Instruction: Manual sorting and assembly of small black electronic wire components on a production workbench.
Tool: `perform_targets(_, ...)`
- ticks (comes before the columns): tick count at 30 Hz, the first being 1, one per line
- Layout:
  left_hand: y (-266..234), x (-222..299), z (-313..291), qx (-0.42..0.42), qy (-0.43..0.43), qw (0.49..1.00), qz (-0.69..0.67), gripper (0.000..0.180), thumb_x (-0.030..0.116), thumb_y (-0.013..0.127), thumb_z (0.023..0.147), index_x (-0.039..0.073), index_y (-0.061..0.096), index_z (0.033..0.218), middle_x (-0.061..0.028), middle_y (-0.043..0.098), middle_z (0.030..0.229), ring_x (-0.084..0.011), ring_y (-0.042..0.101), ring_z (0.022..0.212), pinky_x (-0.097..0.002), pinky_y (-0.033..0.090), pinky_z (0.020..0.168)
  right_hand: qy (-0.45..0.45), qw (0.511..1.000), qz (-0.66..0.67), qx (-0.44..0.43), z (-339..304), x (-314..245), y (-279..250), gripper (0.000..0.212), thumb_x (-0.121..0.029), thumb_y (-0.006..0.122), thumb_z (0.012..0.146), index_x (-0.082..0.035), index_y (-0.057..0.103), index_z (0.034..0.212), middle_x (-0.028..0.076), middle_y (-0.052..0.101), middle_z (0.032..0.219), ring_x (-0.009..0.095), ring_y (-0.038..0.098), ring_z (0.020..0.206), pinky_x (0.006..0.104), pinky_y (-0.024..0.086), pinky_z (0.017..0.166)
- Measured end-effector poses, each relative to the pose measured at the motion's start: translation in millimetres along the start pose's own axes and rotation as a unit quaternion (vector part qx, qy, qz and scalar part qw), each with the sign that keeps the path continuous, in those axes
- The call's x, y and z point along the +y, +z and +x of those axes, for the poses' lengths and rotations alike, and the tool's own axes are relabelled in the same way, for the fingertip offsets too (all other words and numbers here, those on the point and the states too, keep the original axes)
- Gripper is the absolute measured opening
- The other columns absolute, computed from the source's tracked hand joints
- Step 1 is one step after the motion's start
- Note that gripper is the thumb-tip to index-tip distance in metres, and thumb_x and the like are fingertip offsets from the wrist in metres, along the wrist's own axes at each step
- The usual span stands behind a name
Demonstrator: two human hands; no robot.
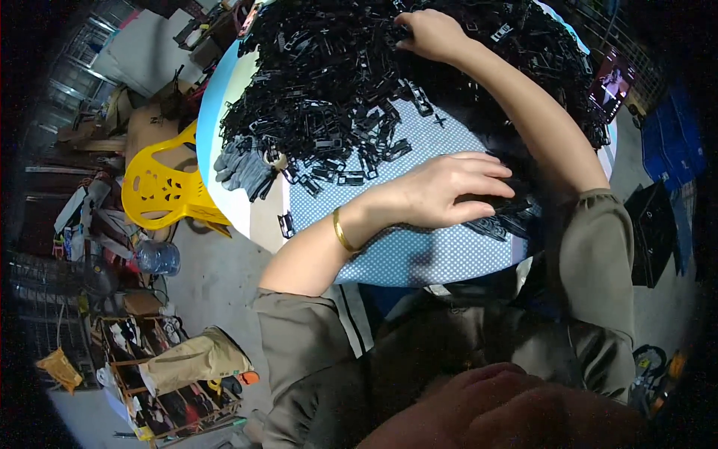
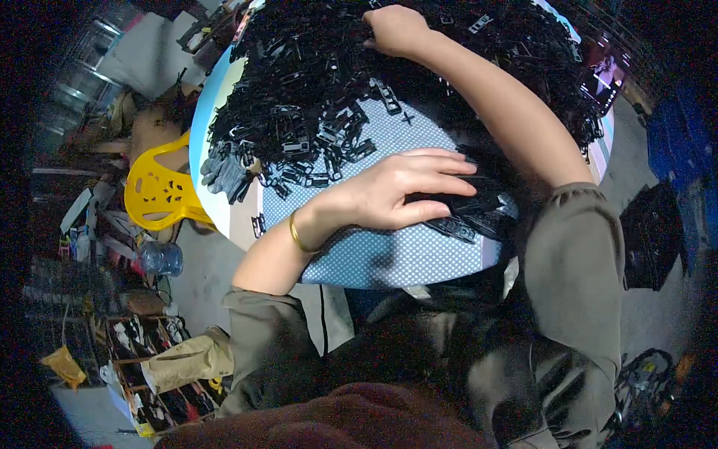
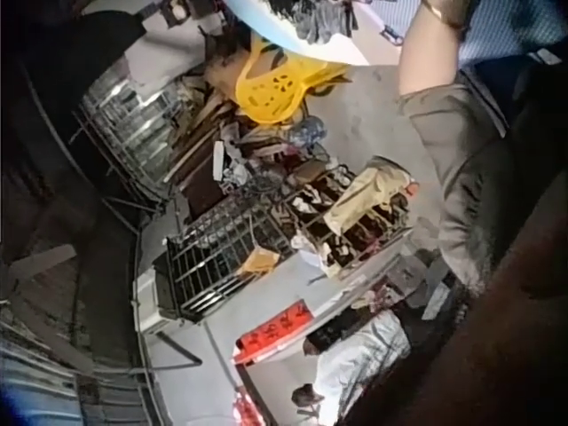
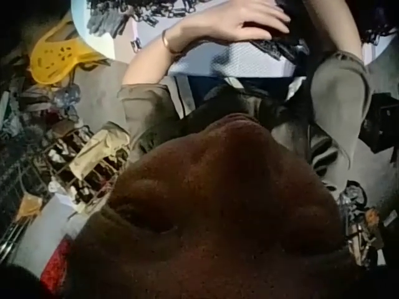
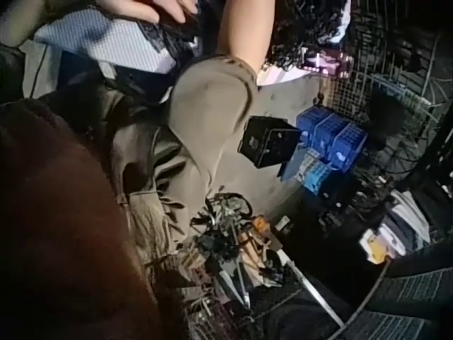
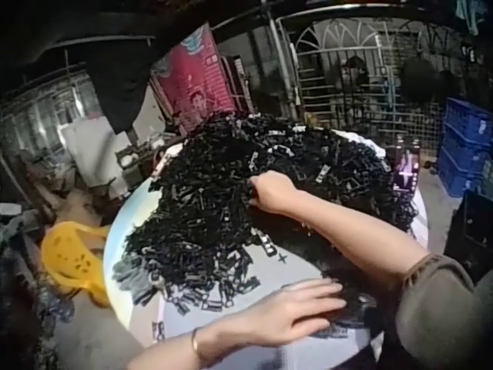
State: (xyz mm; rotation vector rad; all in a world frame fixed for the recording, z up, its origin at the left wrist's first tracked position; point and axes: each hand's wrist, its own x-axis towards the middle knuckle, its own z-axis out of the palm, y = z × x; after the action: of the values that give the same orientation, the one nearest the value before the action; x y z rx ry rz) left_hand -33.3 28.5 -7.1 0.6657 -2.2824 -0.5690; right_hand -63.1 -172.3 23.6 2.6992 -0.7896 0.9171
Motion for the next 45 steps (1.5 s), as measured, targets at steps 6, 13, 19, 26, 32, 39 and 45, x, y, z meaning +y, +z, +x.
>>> perform_targets(6,-8,-6,-1,0.032,-0.026,0.995,-0.087,0.027,0.016,0.058,0.077,0.003,0.060,0.100,-0.0169,0.056,0.107,-0.0295,0.054,0.098,-0.0361,0.042,0.085,0.058,0.984,-0.106,-0.131,18,11,24,0.010,-0.009,0.055,0.063,-0.005,0.063,0.067,0.015,0.062,0.070,0.028,0.062,0.071,0.0386,0.049,0.060)
perform_targets(13,-10,-19,-1,0.219,-0.207,0.934,-0.193,0.028,0.016,0.051,0.085,0.000,0.053,0.108,-0.0073,0.060,0.094,-0.0117,0.056,0.086,-0.0230,0.045,0.076,0.055,0.996,0.068,-0.005,-20,0,-36,0.023,-0.011,0.059,0.062,-0.003,0.060,0.083,0.014,0.061,0.073,0.031,0.060,0.070,0.0380,0.048,0.061)
perform_targets(19,-26,-37,-5,0.348,-0.233,0.805,-0.420,0.052,0.010,0.051,0.084,-0.003,0.024,0.127,-0.0176,0.040,0.118,-0.0188,0.054,0.095,-0.0263,0.048,0.080,0.145,0.814,0.557,-0.079,-73,-10,-54,0.038,-0.018,0.064,0.075,-0.006,0.055,0.110,0.003,0.058,0.080,0.011,0.056,0.075,0.0240,0.046,0.067)
perform_targets(26,-32,-33,-2,0.337,-0.306,0.792,-0.406,0.025,0.012,0.050,0.085,-0.003,0.048,0.106,-0.0090,0.059,0.080,-0.0123,0.058,0.065,-0.0196,0.048,0.057,-0.010,0.982,0.187,0.008,-99,-3,-76,0.028,-0.016,0.063,0.075,-0.004,0.059,0.100,0.009,0.062,0.083,0.017,0.060,0.074,0.0265,0.048,0.065)
perform_targets(32,-39,-38,-11,0.396,-0.356,0.750,-0.393,0.027,0.012,0.045,0.085,-0.005,0.047,0.105,-0.0118,0.058,0.074,-0.0163,0.056,0.063,-0.0249,0.047,0.055,-0.147,0.963,0.126,-0.186,-115,7,-80,0.027,0.000,0.062,0.057,-0.004,0.063,0.084,0.005,0.059,0.083,0.021,0.049,0.085,0.0323,0.044,0.075)
perform_targets(39,-38,-39,-8,0.377,-0.372,0.752,-0.393,0.028,0.007,0.041,0.083,-0.007,0.048,0.106,-0.0138,0.059,0.084,-0.0119,0.054,0.059,-0.0197,0.045,0.050,-0.151,0.967,-0.032,-0.201,-121,-6,-67,0.023,-0.009,0.066,0.057,-0.008,0.063,0.079,0.001,0.056,0.082,0.017,0.048,0.086,0.0287,0.039,0.074)
perform_targets(45,-31,-43,-9,0.365,-0.356,0.764,-0.395,0.033,0.004,0.047,0.083,-0.006,0.044,0.114,-0.0157,0.060,0.094,-0.0078,0.052,0.057,-0.0165,0.044,0.048,-0.113,0.971,0.202,-0.061,-108,5,-63,0.020,-0.005,0.062,0.068,-0.001,0.059,0.087,0.010,0.052,0.077,0.027,0.055,0.072,0.0327,0.046,0.062)
